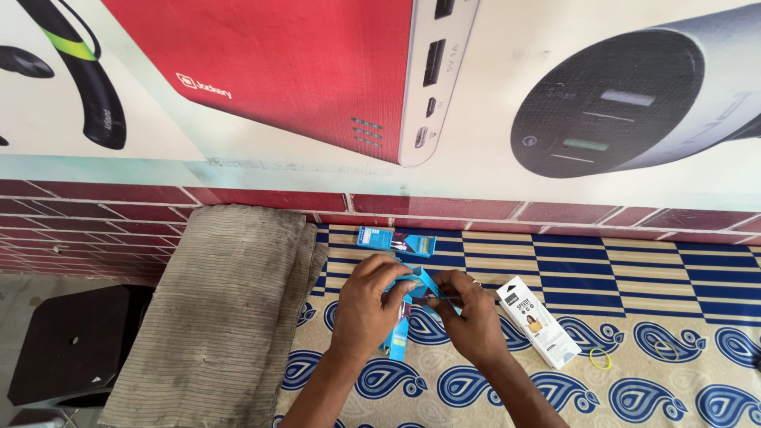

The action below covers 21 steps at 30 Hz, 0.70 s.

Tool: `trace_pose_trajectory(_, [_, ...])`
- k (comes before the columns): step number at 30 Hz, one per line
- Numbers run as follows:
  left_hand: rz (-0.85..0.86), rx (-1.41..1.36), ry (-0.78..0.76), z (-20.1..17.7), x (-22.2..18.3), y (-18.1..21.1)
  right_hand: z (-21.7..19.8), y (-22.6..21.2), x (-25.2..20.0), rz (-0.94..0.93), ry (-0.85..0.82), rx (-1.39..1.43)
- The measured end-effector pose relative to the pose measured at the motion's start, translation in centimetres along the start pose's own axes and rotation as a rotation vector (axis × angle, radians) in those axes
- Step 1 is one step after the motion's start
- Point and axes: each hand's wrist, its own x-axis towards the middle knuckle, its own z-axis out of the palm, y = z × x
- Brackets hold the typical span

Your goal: The person organizes small blue boxes containing data cables by picking them up and placing them onto a glass shelf.

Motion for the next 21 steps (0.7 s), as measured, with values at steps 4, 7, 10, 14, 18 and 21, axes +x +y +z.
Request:
trace_pose_trajectory(4, [0.074, 0.044, -0.082, -0.2, 0.1, -0.1, -0.3, -0.2, -0.4, 0.036, -0.013, -0.05])
trace_pose_trajectory(7, [0.131, 0.058, -0.106, -0.5, 0.4, -0.3, -0.3, -0.4, -0.3, 0.059, -0.014, -0.06])
trace_pose_trajectory(10, [0.099, 0.027, -0.133, -0.6, 0.6, -0.4, -0.5, -0.1, -0.3, 0.082, -0.035, -0.103])
trace_pose_trajectory(14, [-0.241, -0.173, -0.256, -0.2, 0.4, -1.6, -0.6, 1.2, -0.7, 0.134, -0.121, -0.038])
trace_pose_trajectory(18, [-0.397, -0.303, -0.16, 1.2, -1.4, -4.1, -0.5, 3.3, -1.2, 0.204, -0.081, -0.066])
trace_pose_trajectory(21, [-0.557, -0.252, -0.169, 2.4, -2.6, -6.7, -0.7, 4.8, -1.7, 0.355, -0.01, -0.012])
